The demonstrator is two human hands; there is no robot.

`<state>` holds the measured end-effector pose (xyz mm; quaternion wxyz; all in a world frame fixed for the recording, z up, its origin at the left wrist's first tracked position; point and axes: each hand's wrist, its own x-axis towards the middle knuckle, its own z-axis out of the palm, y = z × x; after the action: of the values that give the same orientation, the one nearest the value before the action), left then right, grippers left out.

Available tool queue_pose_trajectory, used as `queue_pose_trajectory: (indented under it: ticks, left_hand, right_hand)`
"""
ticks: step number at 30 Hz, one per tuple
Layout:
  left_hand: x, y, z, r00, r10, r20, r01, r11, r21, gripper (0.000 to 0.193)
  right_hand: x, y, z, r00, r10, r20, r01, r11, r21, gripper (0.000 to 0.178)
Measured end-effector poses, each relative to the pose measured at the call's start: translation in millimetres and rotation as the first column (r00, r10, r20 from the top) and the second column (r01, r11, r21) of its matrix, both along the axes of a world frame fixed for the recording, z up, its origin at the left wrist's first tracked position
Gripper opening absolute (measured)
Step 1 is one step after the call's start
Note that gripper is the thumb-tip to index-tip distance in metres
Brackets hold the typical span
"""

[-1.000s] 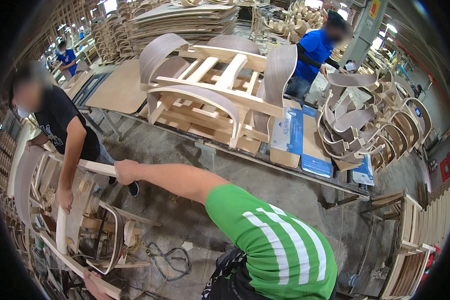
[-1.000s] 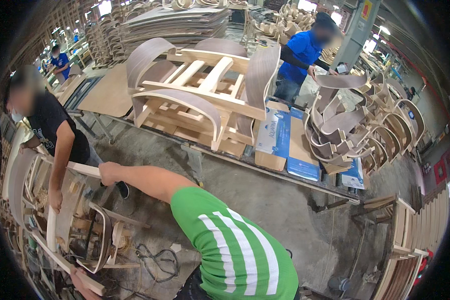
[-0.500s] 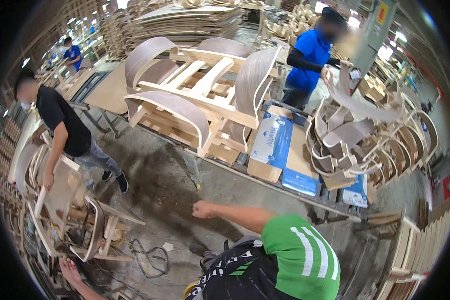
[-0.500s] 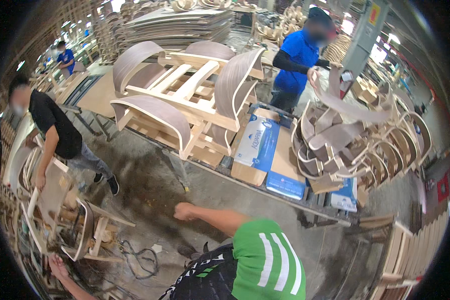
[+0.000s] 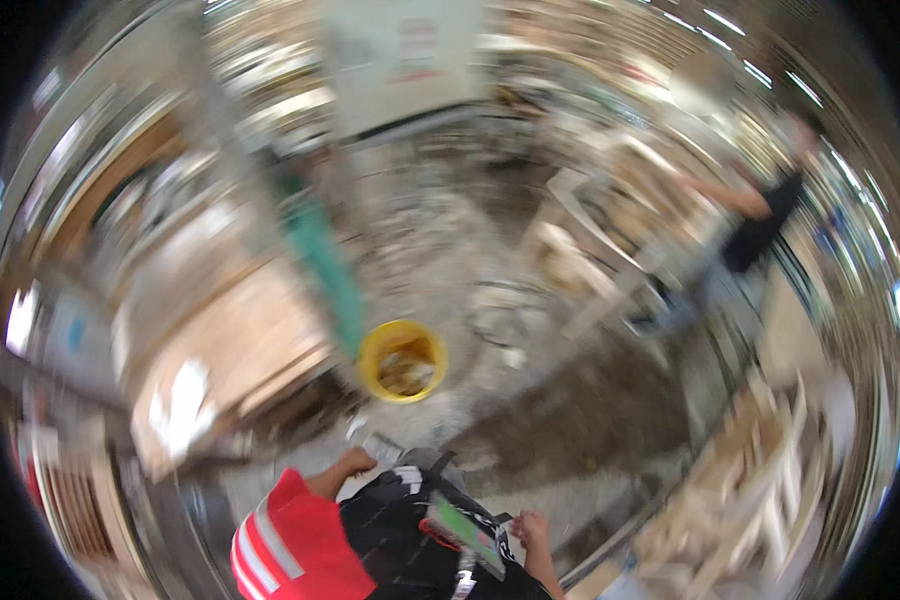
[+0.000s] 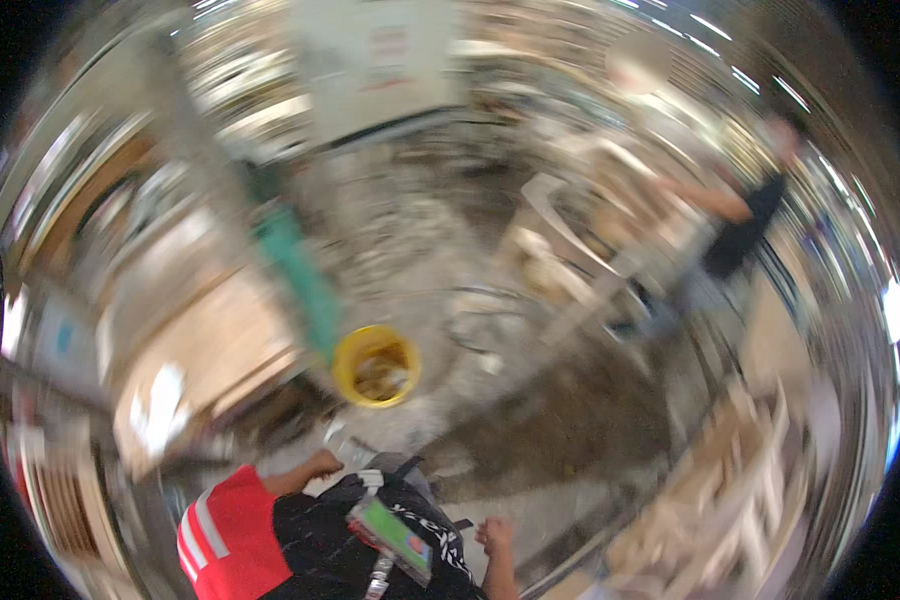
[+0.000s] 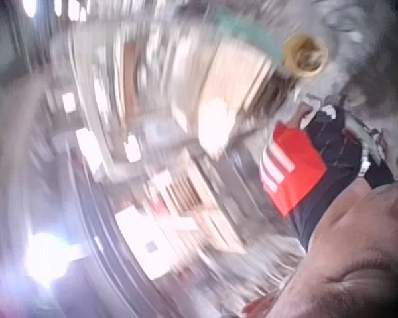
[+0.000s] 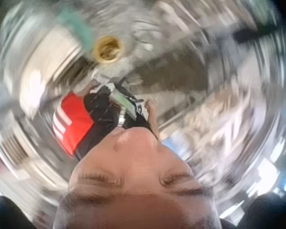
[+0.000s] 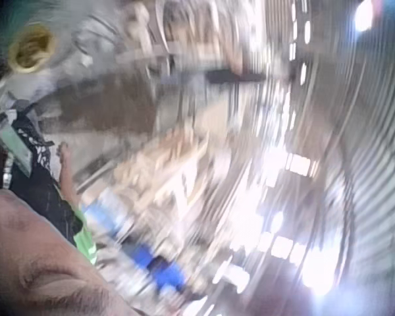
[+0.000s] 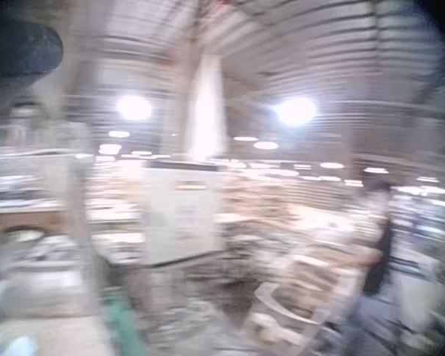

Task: The person repeatedly picks up wooden chair frames and curved backrests, aligns and attaches the backrests to the frames, and places the assembled chairs on a nearby stack. The process is repeated multiple times in a workshop setting.

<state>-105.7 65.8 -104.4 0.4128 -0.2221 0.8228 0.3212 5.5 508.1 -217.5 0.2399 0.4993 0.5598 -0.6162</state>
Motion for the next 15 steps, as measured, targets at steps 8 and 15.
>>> queue_pose_trajectory:
  ticks: [8,15]
  left_hand:
    - [256.1,-152.9,9.9,0.404,0.808,-0.429,-0.905,0.423,-0.056,0.047]
    - [419.3,-198.1,11.1,0.146,0.929,-0.339,-0.989,0.148,-0.021,0.042]
  right_hand:
    - [-57.0,-60.4,-32.0,0.425,0.892,0.151,-0.891,0.442,-0.103,0.030]
    - [-143.0,-258.7,35.8,0.346,0.938,0.034,-0.930,0.338,0.146,0.017]
